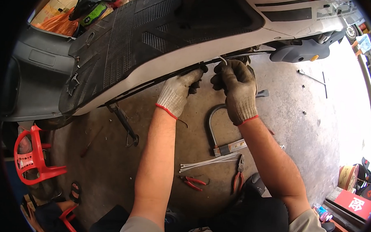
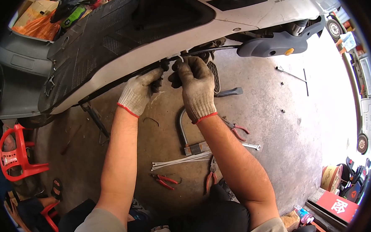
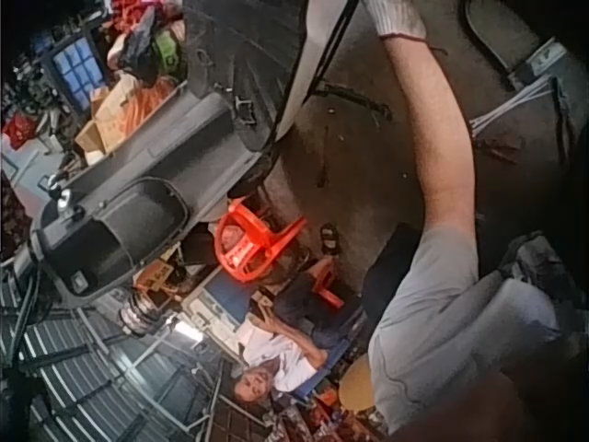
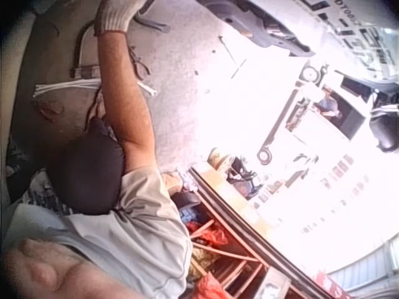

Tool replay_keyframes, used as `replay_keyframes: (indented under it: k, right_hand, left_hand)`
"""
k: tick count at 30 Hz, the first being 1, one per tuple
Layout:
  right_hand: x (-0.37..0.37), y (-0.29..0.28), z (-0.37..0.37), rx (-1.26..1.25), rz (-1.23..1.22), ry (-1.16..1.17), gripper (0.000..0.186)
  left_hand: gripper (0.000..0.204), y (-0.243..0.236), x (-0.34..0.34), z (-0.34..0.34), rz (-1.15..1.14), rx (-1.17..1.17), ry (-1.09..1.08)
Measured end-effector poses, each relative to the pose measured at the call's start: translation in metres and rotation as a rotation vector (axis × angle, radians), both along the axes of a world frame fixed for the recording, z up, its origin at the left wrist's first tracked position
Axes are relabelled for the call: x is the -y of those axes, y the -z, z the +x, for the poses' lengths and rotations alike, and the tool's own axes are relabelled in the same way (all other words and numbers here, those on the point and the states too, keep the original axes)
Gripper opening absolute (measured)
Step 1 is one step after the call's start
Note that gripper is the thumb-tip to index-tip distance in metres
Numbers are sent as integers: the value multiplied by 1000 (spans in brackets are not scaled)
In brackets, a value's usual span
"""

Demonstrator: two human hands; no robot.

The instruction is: Repairing a motorcycle by working on the lower panel and wiring using zip ties and a screwdriver.

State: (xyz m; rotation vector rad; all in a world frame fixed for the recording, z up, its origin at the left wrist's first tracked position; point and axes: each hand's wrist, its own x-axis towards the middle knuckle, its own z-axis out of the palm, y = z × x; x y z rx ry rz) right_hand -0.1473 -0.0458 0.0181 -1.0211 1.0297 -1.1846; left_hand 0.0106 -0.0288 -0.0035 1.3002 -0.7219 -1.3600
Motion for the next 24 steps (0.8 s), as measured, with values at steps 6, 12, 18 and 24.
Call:
replay_keyframes:
  k: [6, 12, 18, 24]
  right_hand:
    - [0, 6, 3, 13, 0, 4, 18]
    - [-3, 10, 6, 6, 9, 1, 18]
    - [-4, 12, 7, 43, -2, 36, 17]
    - [-3, 17, 10, -108, -20, -32, 14]
  left_hand:
    - [25, -1, -2, -2, -6, 4, 7]
    - [29, 3, -1, 1, -5, -86, 57]
    - [23, 11, -7, 5, -82, -228, 80]
    - [24, 11, -7, 2, -159, -145, 161]
